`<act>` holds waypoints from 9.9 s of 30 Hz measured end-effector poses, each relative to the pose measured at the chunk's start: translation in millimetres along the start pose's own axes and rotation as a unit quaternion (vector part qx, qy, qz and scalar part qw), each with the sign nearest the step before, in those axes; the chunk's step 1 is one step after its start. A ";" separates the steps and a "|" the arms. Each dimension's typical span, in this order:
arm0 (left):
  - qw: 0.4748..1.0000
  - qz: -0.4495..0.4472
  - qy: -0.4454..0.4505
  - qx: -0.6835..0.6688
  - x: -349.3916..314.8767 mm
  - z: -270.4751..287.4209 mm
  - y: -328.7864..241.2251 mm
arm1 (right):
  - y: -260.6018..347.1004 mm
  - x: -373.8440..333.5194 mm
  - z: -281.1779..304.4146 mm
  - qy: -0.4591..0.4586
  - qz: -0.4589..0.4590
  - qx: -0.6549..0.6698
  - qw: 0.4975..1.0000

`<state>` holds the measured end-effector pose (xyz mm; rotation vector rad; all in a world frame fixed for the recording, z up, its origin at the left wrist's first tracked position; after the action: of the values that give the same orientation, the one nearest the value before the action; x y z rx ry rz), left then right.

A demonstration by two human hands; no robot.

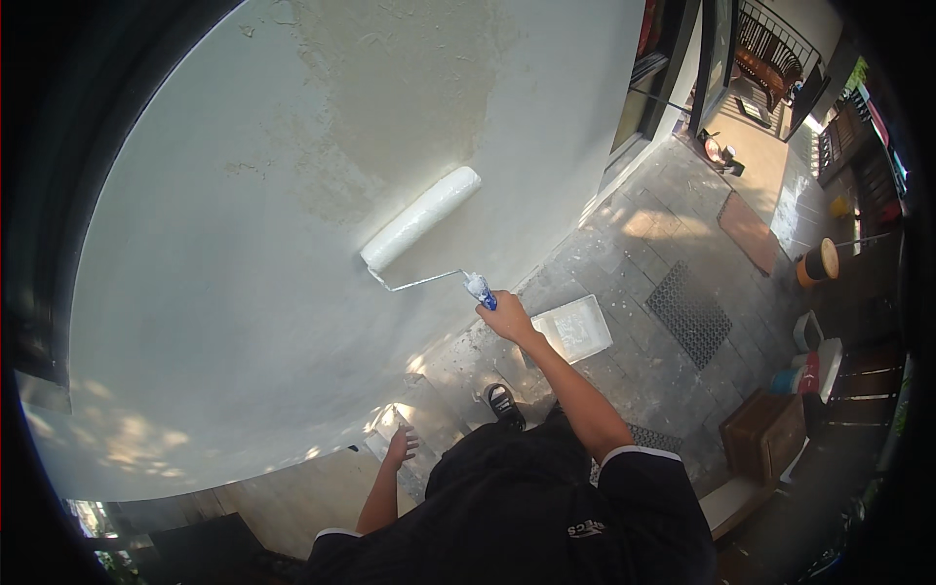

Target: The person paints an exterior wall using a paint roller and paint from a paint tray.

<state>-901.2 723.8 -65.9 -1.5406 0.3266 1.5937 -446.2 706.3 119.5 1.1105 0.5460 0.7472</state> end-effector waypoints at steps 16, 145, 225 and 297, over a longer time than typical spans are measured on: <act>1.000 0.009 0.005 -0.004 5.8 -1.6 13.6 | -6.9 -2.3 -3.2 0.025 -0.023 -0.010 0.999; 0.998 0.007 0.037 -0.050 38.0 2.1 18.2 | 164.3 3.7 -9.8 -0.029 0.107 0.018 0.994; 0.996 -0.023 0.047 -0.073 31.3 -34.7 33.6 | 250.1 32.7 -5.5 0.018 0.093 0.021 0.995; 0.979 0.035 -0.041 -0.196 -41.7 -289.8 41.9 | -85.8 131.8 208.0 -0.002 0.030 -0.072 0.997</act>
<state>-740.9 477.8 -101.3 -1.7655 0.0188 1.8519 -189.2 662.9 110.4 0.9979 0.4493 0.8237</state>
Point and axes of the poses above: each hand's wrist, its own x-axis towards the middle knuckle, its own z-axis out of the back of the hand, y = z × x, the point moved 8 cm from there along x, towards the middle knuckle, and after that the axes turned 1 degree about z, right-handed, at the moved point
